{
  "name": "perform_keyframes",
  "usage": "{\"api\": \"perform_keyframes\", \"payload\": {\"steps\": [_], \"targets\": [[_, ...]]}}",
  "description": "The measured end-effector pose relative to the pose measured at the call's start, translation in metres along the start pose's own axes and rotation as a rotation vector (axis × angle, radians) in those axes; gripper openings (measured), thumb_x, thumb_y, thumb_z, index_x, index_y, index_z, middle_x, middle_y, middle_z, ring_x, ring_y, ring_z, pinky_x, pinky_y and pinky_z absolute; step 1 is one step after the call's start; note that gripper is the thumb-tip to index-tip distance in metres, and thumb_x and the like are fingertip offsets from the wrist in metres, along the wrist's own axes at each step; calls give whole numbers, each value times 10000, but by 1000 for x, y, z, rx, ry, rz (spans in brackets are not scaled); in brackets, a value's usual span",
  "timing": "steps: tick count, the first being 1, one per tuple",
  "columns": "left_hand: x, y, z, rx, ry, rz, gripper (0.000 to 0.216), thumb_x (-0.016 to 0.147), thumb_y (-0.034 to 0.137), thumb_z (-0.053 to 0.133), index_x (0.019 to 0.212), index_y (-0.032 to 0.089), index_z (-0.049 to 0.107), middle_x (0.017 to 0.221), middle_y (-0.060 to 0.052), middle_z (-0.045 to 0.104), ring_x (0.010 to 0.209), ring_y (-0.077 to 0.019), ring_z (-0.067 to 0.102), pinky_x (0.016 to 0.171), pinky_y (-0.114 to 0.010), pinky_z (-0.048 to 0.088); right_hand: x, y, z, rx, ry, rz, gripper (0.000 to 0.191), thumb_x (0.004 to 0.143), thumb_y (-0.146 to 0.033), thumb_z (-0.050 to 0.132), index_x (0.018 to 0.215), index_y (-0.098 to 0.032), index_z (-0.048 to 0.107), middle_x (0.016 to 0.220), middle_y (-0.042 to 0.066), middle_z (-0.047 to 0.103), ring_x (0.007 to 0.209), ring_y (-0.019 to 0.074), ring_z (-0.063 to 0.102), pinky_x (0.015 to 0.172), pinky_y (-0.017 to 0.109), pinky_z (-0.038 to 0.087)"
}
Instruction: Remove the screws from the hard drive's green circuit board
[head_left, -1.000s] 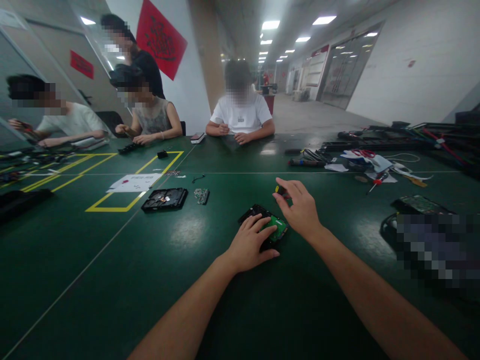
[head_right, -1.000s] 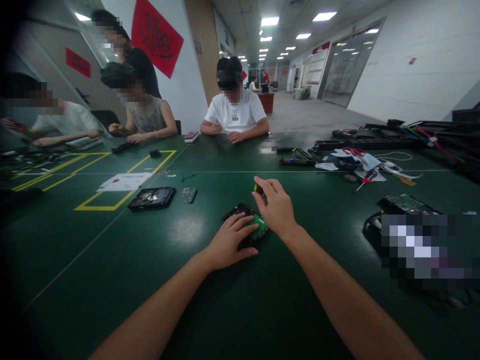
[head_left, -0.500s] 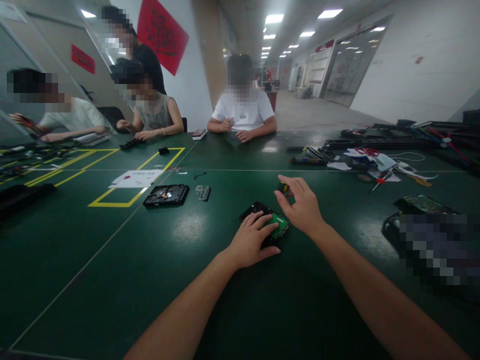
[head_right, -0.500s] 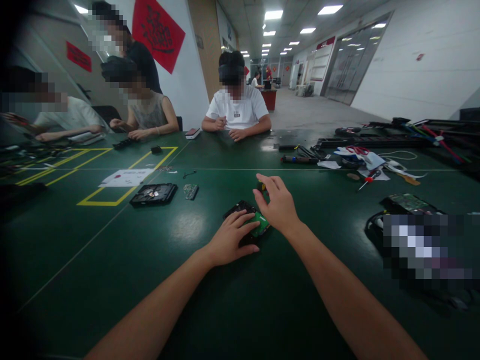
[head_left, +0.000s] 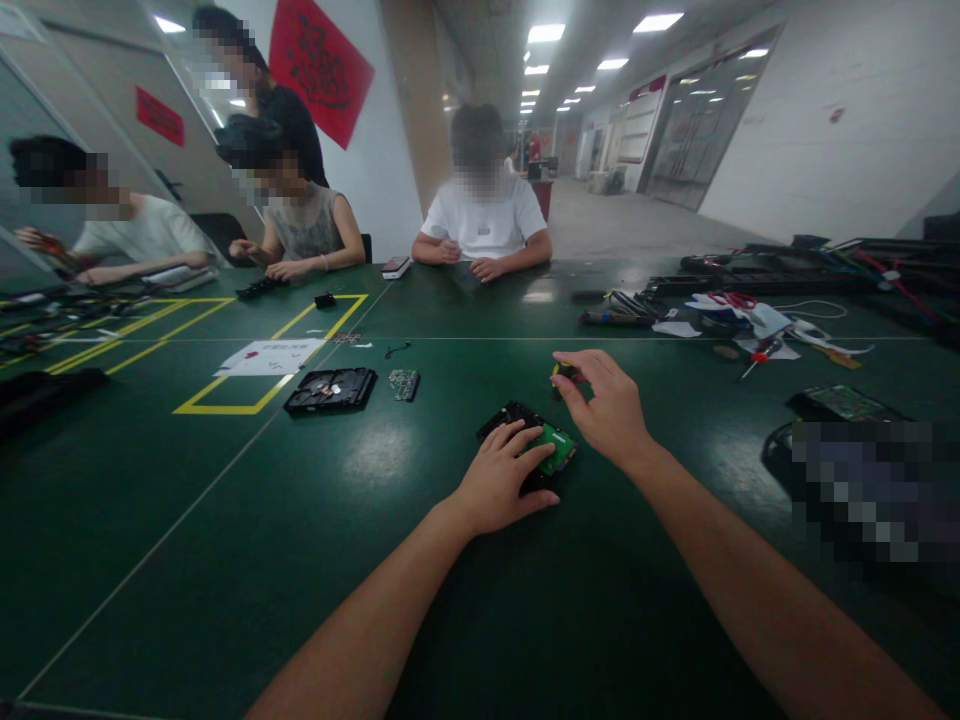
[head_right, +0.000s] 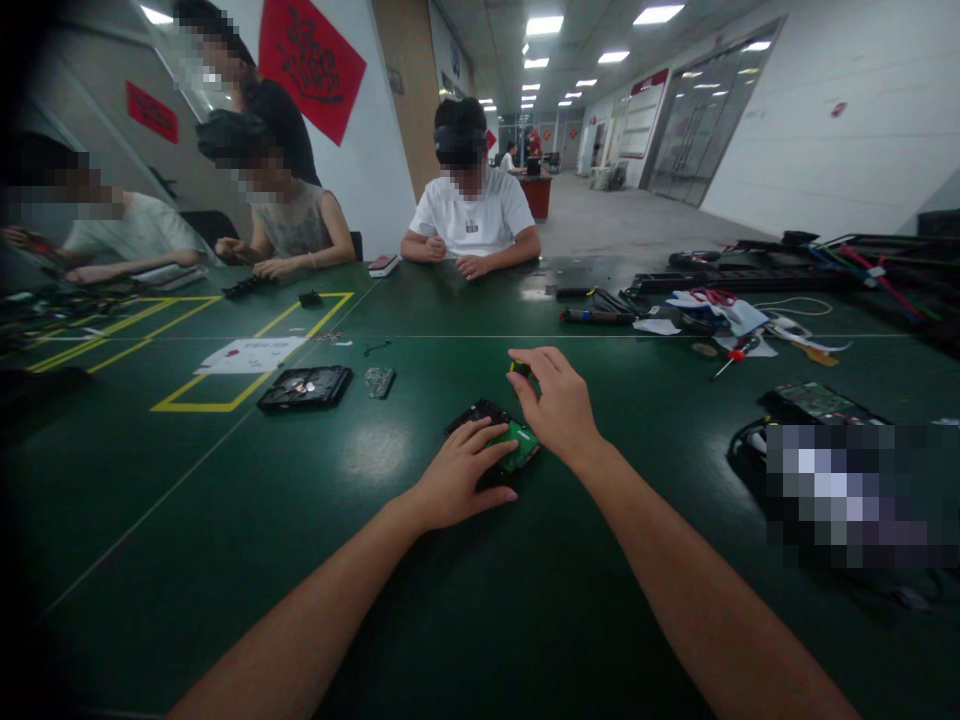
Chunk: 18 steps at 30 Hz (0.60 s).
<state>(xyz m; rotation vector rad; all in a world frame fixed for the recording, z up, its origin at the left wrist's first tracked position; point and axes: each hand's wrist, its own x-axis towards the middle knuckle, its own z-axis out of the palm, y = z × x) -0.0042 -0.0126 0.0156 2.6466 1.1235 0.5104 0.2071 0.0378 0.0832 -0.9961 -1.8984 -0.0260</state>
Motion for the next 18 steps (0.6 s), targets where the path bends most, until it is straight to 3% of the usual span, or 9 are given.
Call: {"api": "perform_keyframes", "payload": {"steps": [4,12,18], "targets": [[0,0,1,13,-1,-6,738,906,670,650,1522,297,486,1601,-87,441,1528,-377,296,1245,-589,239,-2,0,3,39,0,54,323,1001,-279,564,1321,-252,598,1157,89,709,929,238,705,864,440,597],[0,1,0,-17,5,-6,734,903,661,659,1519,303,484,1605,-91,437,1526,-385,298,1239,-596,238,0,-2,-1,-53,101,54,251,952,-360,672,1170,-237,685,1066,95,628,950,251,663,850,432,586],[0,1,0,-10,0,-5,730,907,658,654,1519,297,483,1598,-92,444,1522,-382,303,1236,-597,245,0,-3,0,8,25,7,267,1008,-258,544,1252,-252,652,1159,103,639,1048,257,652,923,456,571]]}}
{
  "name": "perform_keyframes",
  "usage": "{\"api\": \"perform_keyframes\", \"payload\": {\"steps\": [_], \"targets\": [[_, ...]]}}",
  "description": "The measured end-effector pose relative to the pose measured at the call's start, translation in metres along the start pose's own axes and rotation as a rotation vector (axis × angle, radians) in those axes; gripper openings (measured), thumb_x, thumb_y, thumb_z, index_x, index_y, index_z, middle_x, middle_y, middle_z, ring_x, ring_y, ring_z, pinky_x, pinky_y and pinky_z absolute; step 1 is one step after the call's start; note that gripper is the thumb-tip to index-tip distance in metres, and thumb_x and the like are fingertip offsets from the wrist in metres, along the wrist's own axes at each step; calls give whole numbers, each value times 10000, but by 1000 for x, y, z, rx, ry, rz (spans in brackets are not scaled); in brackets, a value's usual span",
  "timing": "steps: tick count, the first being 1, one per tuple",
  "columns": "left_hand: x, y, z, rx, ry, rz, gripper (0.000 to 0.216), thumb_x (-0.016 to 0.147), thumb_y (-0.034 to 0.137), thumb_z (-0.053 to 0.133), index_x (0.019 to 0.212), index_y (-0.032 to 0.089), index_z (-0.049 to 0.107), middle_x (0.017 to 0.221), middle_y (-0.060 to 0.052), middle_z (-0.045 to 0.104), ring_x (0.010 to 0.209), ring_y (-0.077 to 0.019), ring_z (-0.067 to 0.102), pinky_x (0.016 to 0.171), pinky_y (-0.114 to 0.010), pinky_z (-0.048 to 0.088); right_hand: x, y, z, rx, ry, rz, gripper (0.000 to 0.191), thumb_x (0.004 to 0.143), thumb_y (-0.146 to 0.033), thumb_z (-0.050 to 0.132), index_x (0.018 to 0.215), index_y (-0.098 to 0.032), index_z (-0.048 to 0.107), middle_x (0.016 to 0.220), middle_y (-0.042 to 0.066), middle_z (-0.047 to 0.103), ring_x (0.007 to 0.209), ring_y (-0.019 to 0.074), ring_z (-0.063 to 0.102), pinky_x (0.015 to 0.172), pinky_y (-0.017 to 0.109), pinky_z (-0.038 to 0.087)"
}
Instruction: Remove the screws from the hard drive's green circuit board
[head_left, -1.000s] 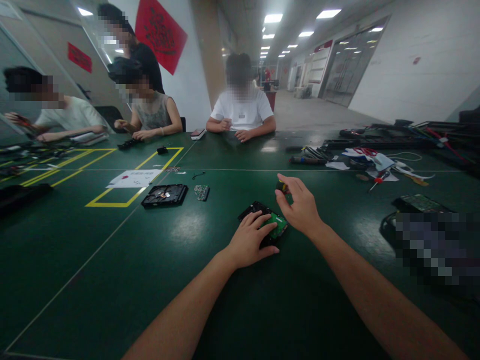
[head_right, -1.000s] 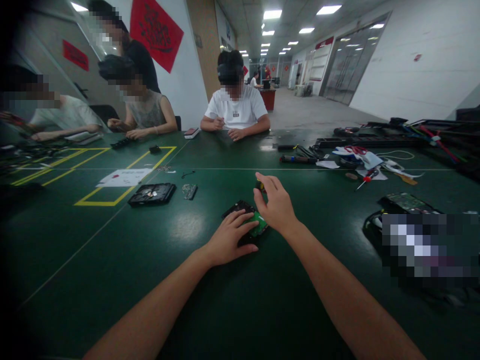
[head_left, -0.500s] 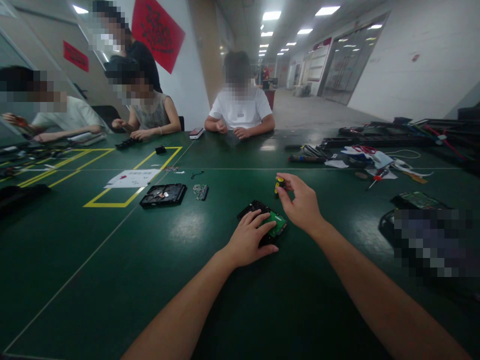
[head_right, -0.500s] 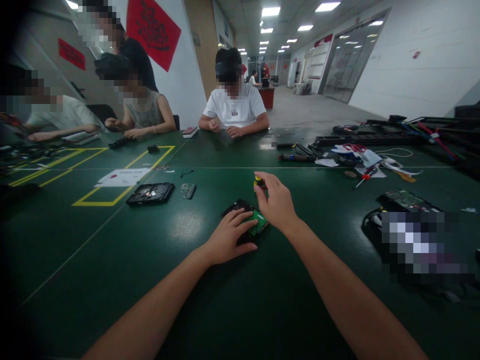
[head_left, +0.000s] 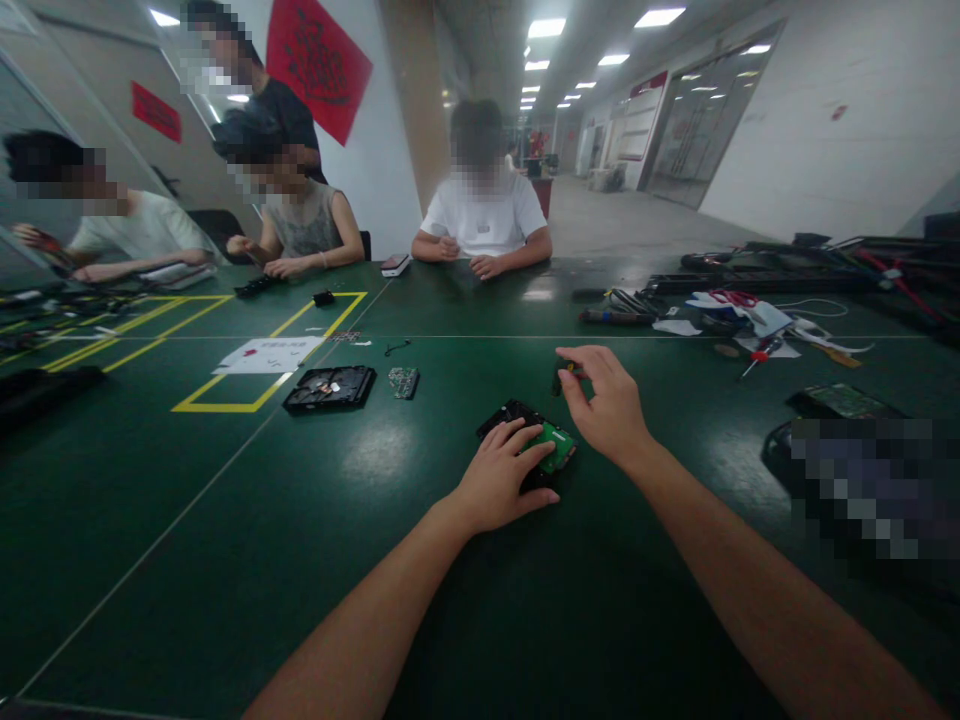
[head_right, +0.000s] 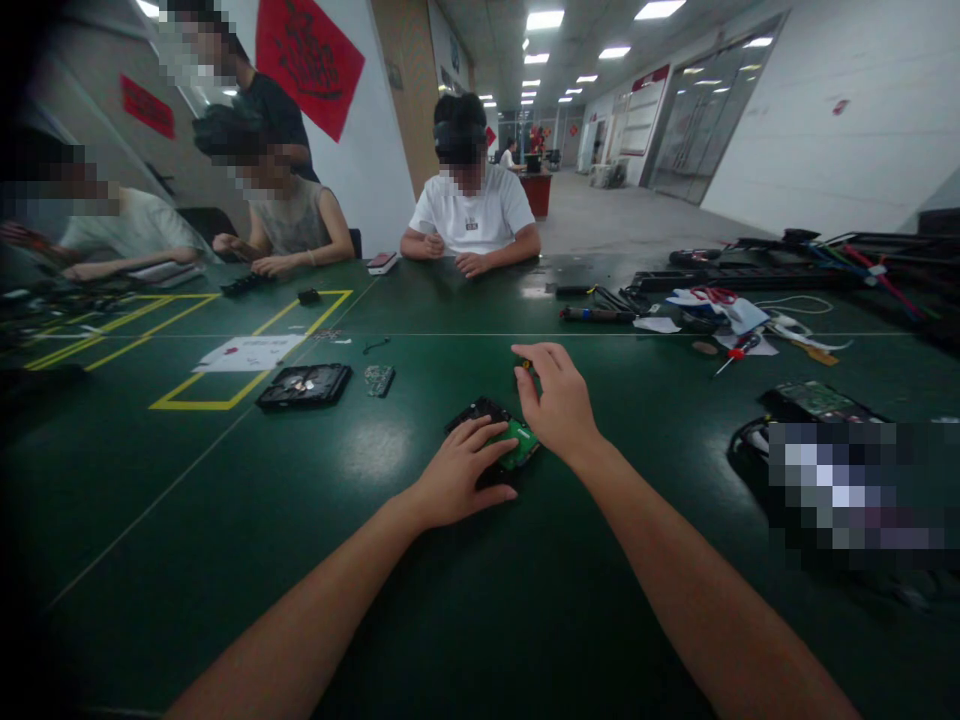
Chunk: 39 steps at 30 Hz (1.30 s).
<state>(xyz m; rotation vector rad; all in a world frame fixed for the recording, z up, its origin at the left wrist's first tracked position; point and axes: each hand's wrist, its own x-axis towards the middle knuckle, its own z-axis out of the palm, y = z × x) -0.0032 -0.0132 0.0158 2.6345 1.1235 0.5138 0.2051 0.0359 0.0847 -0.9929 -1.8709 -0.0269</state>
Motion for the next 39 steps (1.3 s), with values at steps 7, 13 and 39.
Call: {"api": "perform_keyframes", "payload": {"steps": [7,13,39], "targets": [[0,0,-1,-4,0,-4,732,903,654,666,1522,309,480,1611,-85,428,1524,-385,300,1240,-600,241,-1,0,2,-41,66,33,250,931,-416,701,1137,-272,705,1074,87,623,965,262,658,874,461,586],[0,0,-1,-1,1,3,731,905,657,660,1521,305,482,1605,-87,437,1522,-385,305,1237,-599,251,-2,3,3,5,56,41,253,1002,-295,578,1247,-261,630,1162,94,681,986,252,687,883,453,591],[-1,-2,0,24,7,14,743,907,673,648,1524,292,485,1603,-85,441,1526,-375,301,1245,-581,248,-2,3,2,-35,66,-10,229,996,-235,564,1213,-237,635,1172,100,697,1020,248,688,894,427,580]]}}
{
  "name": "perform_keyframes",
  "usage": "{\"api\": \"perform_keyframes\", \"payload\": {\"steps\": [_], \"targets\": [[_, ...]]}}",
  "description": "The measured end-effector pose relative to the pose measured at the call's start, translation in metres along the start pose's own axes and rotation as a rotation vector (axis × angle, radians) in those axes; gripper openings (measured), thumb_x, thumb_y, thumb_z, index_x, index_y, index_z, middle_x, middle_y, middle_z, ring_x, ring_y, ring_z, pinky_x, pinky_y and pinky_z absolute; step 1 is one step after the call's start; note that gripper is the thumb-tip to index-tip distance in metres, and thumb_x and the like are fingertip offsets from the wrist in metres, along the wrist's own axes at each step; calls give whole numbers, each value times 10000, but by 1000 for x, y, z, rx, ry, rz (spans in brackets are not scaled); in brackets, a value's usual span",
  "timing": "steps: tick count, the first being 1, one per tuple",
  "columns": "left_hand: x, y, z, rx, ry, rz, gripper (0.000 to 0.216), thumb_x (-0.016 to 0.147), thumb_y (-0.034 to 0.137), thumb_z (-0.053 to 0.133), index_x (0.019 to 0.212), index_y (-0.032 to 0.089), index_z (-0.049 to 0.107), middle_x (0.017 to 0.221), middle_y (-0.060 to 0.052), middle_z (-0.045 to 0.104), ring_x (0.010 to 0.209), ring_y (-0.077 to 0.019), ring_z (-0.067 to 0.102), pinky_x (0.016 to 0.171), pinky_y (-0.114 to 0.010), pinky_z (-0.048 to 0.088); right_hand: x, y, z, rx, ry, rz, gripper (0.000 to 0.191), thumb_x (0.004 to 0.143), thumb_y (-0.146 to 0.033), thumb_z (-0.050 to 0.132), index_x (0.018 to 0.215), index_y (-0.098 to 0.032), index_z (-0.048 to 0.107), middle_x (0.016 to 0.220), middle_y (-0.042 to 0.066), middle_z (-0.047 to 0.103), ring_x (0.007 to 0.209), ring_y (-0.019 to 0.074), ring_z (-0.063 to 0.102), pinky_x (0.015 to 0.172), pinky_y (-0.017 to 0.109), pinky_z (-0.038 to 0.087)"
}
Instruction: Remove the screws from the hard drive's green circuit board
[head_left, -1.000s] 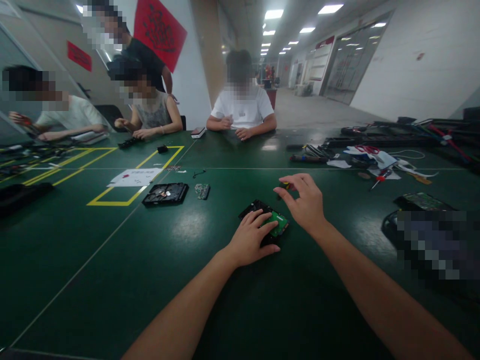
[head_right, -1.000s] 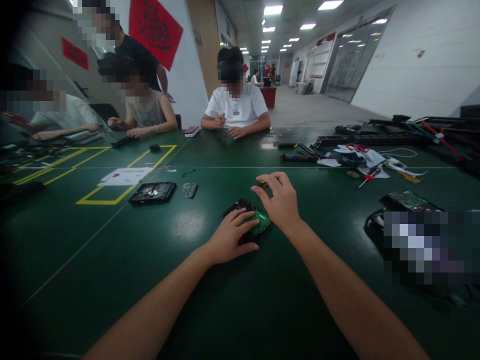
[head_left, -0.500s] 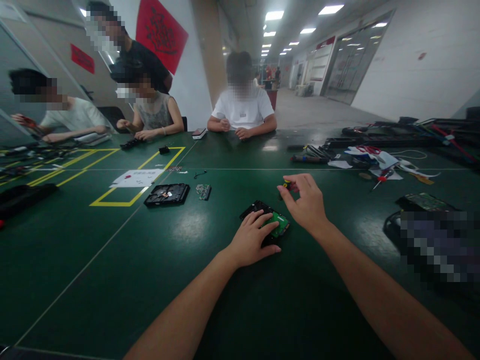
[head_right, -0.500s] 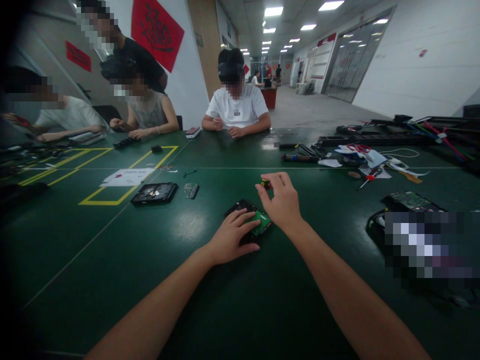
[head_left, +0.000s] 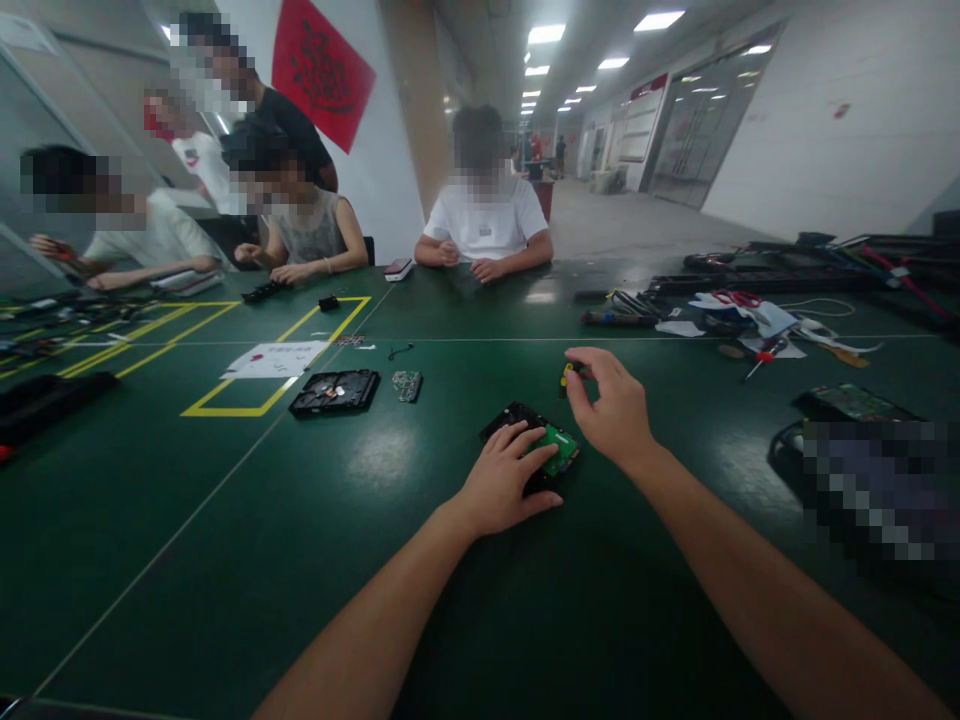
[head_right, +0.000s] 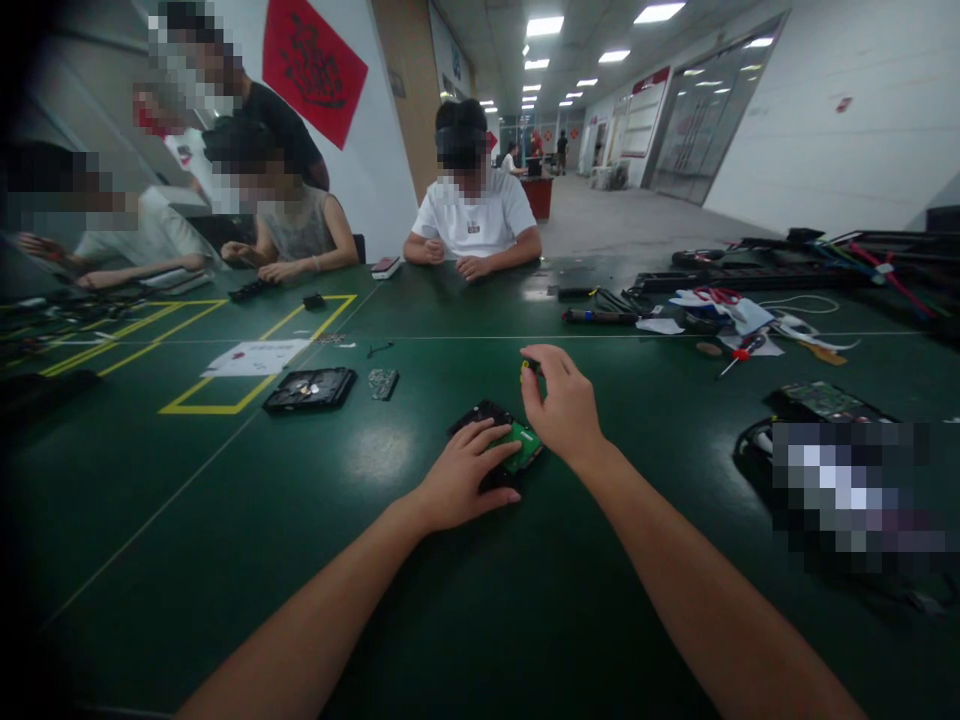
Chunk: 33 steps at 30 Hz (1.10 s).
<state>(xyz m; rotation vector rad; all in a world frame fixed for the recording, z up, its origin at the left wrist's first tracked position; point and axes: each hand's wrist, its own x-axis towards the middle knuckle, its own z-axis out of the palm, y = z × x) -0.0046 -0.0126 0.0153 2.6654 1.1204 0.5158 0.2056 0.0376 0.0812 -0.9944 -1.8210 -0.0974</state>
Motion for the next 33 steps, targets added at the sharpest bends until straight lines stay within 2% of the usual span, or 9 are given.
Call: {"api": "perform_keyframes", "payload": {"steps": [4,9,12,15,19,23,29,33], "targets": [[0,1,-2,5,-11,-2,732,921,666,633,1527,284,482,1607,-88,435,1526,-379,299,1243,-590,247,-3,-2,4,8,-1,17,272,985,-295,610,1253,-245,614,1126,83,725,935,243,710,850,425,593],[0,0,0,11,-3,3,742,915,674,635,1527,283,483,1599,-88,445,1524,-377,303,1247,-580,243,-1,-1,1,-55,22,-22,248,937,-401,698,1105,-228,642,1057,104,689,1004,284,672,853,442,577],[0,-1,2,11,-1,1,742,910,676,642,1525,292,485,1601,-84,443,1525,-377,300,1244,-581,249,0,1,-1,-49,11,-11,188,966,-336,648,1116,-223,635,1072,106,680,970,268,675,843,429,577],[0,-1,1,0,1,0,741,908,665,651,1526,293,482,1609,-84,432,1528,-380,293,1239,-592,253,-1,0,1,4,-31,-12,226,990,-247,570,1213,-234,605,1127,98,683,955,246,682,845,416,579],[0,0,1,-17,1,-4,727,915,652,651,1526,298,477,1609,-89,431,1529,-385,291,1233,-612,254,-2,-4,2,-12,-51,2,237,971,-309,621,1200,-246,613,1138,105,650,1017,273,655,869,440,571],[0,-1,2,-9,9,1,733,904,661,659,1517,295,492,1598,-87,445,1522,-385,305,1238,-597,254,-1,-3,0,-34,-55,39,222,976,-346,629,1170,-239,630,1097,103,642,908,253,664,839,439,574],[1,-2,3,-11,14,4,735,901,661,661,1515,290,497,1587,-91,458,1515,-382,315,1238,-587,258,-4,0,3,9,-92,33,359,1015,-272,535,1373,-264,546,1221,104,685,890,235,699,866,447,586],[1,-2,4,-10,16,4,747,898,669,660,1520,291,490,1591,-91,453,1517,-381,311,1240,-586,252,-3,1,2,8,-71,33,287,1008,-298,558,1288,-247,591,1172,104,682,962,251,688,862,436,587]]}}
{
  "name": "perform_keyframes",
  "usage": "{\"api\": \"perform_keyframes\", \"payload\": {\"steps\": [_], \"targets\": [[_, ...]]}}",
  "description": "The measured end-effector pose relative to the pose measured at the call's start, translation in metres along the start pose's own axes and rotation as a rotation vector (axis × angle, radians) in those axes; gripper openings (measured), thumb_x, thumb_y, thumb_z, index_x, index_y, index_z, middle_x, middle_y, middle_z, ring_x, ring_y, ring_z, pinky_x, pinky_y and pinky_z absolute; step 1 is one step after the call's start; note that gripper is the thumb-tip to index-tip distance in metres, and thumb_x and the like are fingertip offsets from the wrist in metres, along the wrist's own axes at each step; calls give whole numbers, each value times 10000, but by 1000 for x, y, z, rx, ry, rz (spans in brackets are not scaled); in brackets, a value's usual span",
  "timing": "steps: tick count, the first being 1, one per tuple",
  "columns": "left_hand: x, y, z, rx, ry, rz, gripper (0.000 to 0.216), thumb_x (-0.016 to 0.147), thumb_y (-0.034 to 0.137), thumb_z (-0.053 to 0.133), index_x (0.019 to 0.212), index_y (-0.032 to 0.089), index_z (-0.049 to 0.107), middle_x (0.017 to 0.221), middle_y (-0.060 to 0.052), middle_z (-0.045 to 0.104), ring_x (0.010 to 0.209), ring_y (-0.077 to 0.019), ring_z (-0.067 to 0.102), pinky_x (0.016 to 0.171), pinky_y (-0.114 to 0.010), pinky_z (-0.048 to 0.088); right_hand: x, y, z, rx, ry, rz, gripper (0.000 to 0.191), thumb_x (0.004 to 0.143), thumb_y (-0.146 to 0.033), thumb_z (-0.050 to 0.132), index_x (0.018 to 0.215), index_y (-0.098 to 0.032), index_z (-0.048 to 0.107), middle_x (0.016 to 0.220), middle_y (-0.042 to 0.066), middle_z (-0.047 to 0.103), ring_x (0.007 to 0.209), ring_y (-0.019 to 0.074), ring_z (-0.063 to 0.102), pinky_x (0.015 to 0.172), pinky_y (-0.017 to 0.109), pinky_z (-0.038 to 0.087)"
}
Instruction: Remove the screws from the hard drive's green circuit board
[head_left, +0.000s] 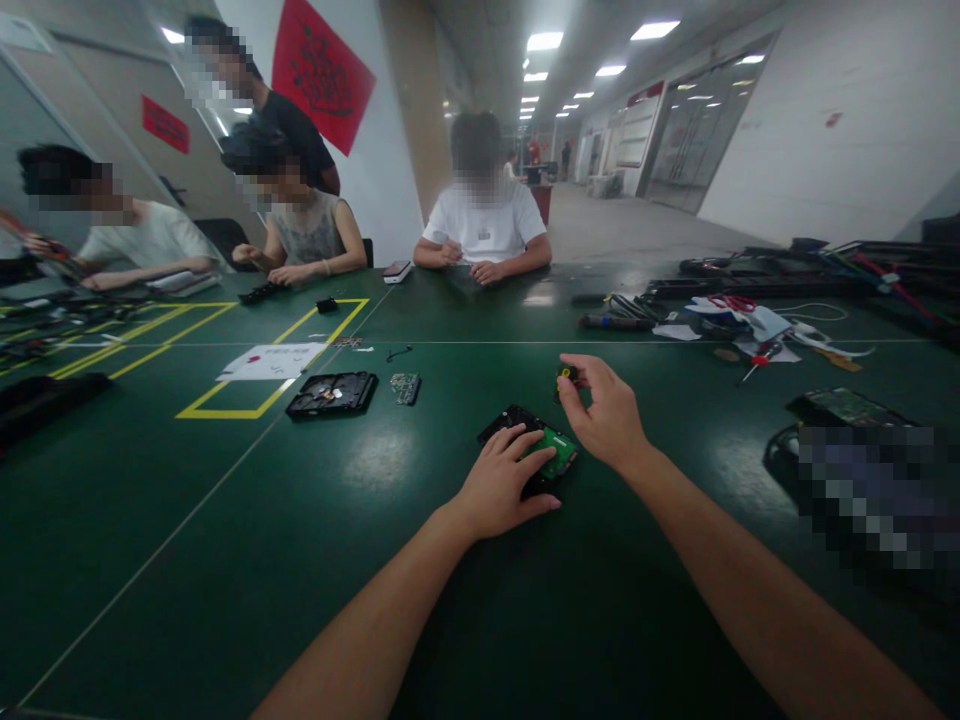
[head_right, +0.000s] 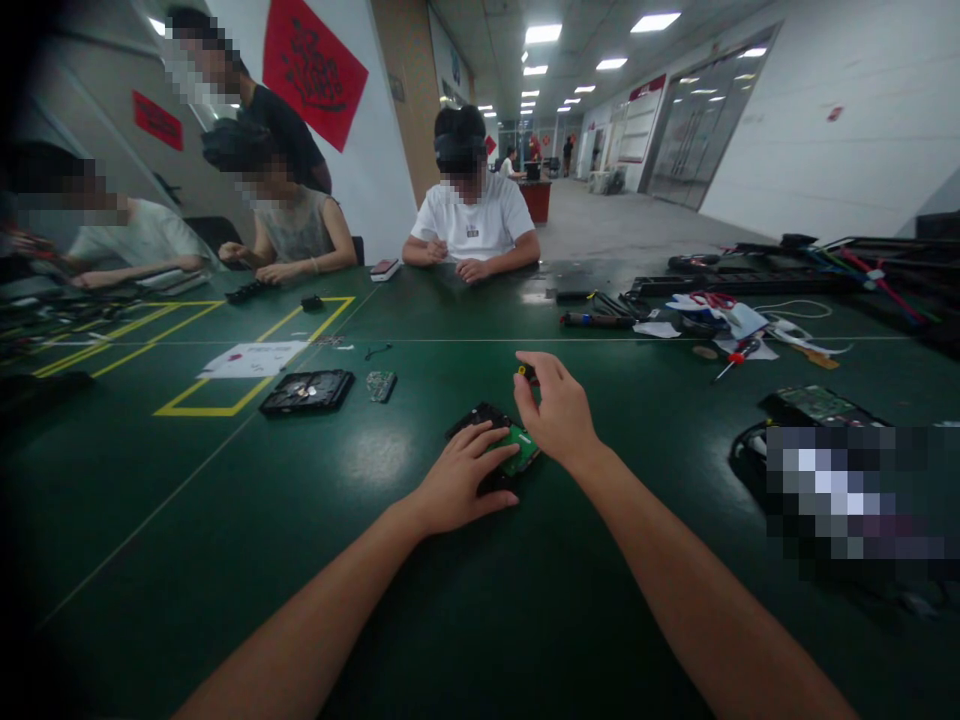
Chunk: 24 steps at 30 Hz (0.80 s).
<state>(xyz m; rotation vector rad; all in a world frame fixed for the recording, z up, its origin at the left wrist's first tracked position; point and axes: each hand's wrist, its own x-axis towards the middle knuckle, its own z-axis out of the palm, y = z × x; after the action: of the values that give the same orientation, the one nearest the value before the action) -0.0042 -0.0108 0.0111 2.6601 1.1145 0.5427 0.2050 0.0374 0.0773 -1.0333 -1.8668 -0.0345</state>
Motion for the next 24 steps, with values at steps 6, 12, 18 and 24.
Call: {"api": "perform_keyframes", "payload": {"steps": [6,12,18,24], "targets": [[0,0,0,-4,-3,-9,744,894,671,665,1512,294,497,1601,-86,440,1522,-378,305,1241,-583,251,1,0,-3,-40,59,-1,225,947,-376,680,1127,-246,641,1092,95,655,950,258,664,795,413,590],[0,2,-3,-12,-13,-12,742,897,661,668,1523,308,478,1600,-87,445,1521,-385,307,1234,-601,251,0,-1,0,33,20,-8,275,986,-264,592,1260,-249,597,1149,89,691,935,239,693,844,425,596],[0,4,-5,1,-23,-11,739,908,654,659,1522,282,484,1603,-96,439,1522,-382,303,1239,-591,250,5,-2,-7,-7,7,-16,231,949,-343,670,1161,-252,656,1113,96,642,973,261,675,864,446,586],[0,3,-4,5,-24,-11,741,910,660,655,1525,286,481,1602,-88,439,1524,-381,300,1240,-592,253,4,1,-5,17,-22,-20,290,994,-282,582,1280,-239,609,1176,102,685,913,233,699,848,433,595]]}}
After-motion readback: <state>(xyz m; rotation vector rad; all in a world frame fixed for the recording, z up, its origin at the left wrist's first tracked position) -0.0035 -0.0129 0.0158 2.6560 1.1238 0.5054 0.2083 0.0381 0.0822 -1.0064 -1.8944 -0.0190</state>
